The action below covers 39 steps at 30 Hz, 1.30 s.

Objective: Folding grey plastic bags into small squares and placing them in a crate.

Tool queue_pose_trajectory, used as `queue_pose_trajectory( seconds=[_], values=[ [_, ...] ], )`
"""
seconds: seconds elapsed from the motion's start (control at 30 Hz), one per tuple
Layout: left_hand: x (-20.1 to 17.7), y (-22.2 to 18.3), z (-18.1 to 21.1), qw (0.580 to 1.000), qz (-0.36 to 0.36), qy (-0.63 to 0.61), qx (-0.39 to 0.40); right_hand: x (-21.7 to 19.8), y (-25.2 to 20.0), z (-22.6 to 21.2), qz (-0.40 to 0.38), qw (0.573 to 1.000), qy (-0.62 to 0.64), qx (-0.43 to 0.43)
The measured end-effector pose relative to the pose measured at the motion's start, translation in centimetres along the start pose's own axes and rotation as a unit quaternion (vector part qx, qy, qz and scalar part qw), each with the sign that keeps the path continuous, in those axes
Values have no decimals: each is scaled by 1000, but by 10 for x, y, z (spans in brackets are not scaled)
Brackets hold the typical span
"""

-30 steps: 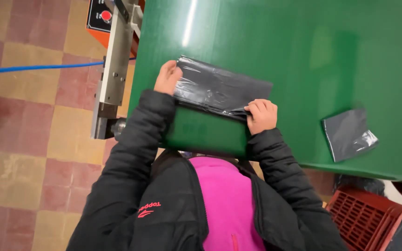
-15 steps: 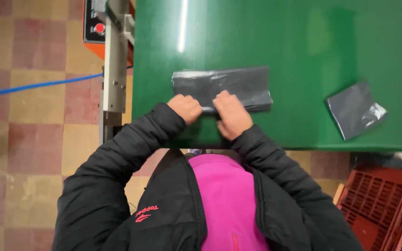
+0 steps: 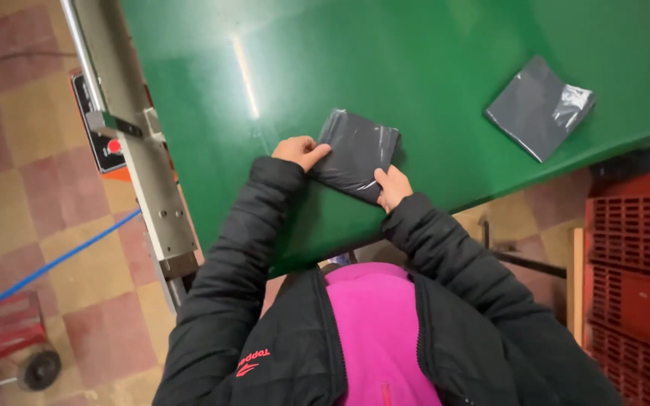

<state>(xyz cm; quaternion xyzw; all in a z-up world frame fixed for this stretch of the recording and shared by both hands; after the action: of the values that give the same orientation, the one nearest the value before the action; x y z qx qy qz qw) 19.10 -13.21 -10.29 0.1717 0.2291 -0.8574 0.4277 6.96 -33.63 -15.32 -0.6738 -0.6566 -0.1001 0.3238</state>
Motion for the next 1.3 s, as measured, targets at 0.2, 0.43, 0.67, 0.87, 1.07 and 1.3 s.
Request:
queue_pose_trajectory(
  seconds=[0.2,0.43,0.67,0.87,1.07,1.3],
  values=[
    [-3,-36,62,957,199,207,-44,-10,8,18,86,992,37,82],
    [14,-32,127,915,259,241,195,-37,-20,-25,136,960,-242,-28],
    [96,66,263,966,157,-27,204,-106,-96,-248,319,806,-315,-387],
    [186,183,278,970,163,85,161,-183,-89,-308,450,726,-469,-225],
    [230,219,240,964,149,215,53,-222,-59,-285,451,609,-634,-150],
    [213,206,283,907,199,338,151,-185,-63,-307,490,508,-692,-150]
  ],
)
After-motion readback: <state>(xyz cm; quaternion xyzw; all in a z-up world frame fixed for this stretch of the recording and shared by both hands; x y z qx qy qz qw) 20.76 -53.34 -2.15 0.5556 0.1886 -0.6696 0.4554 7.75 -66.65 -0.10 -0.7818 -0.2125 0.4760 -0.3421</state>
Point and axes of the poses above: each hand's wrist, its own y-axis towards the middle knuckle, its own x-axis out of the palm, z = x × y, the point moved 9 cm from there along y, towards the middle knuckle, and after that the axes turned 5 degrees about -z, right-handed, at the moved point
